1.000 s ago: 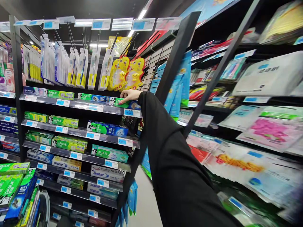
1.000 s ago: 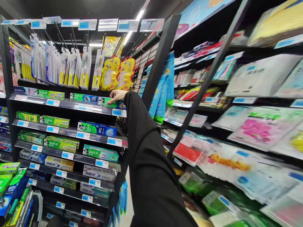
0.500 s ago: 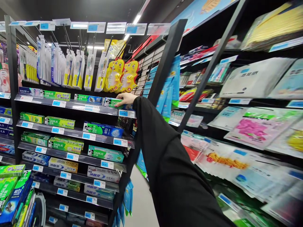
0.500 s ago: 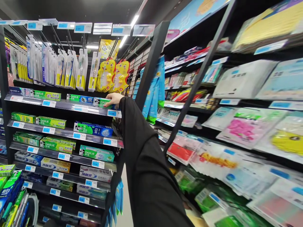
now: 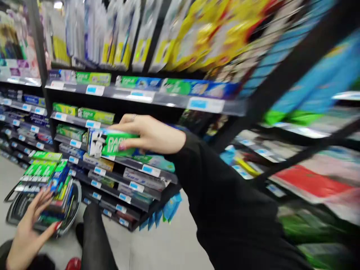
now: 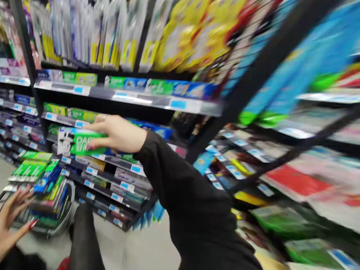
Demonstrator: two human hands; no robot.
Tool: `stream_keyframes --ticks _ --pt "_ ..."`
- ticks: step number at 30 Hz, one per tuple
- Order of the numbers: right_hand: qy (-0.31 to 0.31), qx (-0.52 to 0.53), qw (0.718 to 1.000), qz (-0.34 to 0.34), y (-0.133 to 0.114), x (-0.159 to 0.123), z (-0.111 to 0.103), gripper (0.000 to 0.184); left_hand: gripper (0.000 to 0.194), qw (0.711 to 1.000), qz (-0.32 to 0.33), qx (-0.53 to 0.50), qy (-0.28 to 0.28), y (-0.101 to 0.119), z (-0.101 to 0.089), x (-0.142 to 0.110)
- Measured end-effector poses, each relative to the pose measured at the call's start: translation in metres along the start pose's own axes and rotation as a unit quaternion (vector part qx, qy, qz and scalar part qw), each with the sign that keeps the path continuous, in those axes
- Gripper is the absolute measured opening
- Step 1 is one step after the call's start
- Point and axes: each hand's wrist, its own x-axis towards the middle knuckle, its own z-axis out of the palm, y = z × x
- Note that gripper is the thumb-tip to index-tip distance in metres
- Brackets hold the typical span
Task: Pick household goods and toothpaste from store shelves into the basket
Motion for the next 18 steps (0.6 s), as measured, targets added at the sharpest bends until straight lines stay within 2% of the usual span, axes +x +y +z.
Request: stream_keyframes --ticks 2,4,6,7,9,13,15,18 --pt "-0.086 0.098 0.990 -0.053 -0.018 -0.001 0.058 0.046 0.095 0.999 0.014 -0.035 -0.040 0.016 0.000 0.010" --pt "-0.133 0.175 0.971 -0.092 -0.032 -0.003 0.109 0.046 0.101 0.993 0.042 -0.072 -0.080 0.026 0.003 0.022" --pt "-0.146 0.237 0.954 -0.108 -0.041 -0.007 0.146 0.045 0.084 0.989 0.043 -0.067 -0.125 0.029 0.006 0.026" --pt "-0.147 0.263 0.948 -0.105 -0.043 -0.010 0.160 0.044 0.073 0.989 0.026 -0.066 -0.130 0.029 0.008 0.025" --pt "-0.151 0.301 0.938 -0.083 -0.042 -0.018 0.182 0.047 0.056 0.991 -0.032 -0.070 -0.109 0.026 0.010 0.015" --pt "-0.180 0.317 0.931 0.005 -0.030 -0.054 0.216 0.075 0.053 0.983 -0.150 -0.104 -0.008 0.005 0.003 -0.013" --pt "-0.177 0.324 0.927 0.072 -0.027 -0.076 0.232 0.070 0.054 0.974 -0.189 -0.125 0.017 -0.013 -0.007 -0.026" --pt "-0.121 0.382 0.906 0.136 -0.033 -0.101 0.249 0.049 0.057 0.949 -0.242 -0.203 0.016 -0.042 -0.020 -0.043"
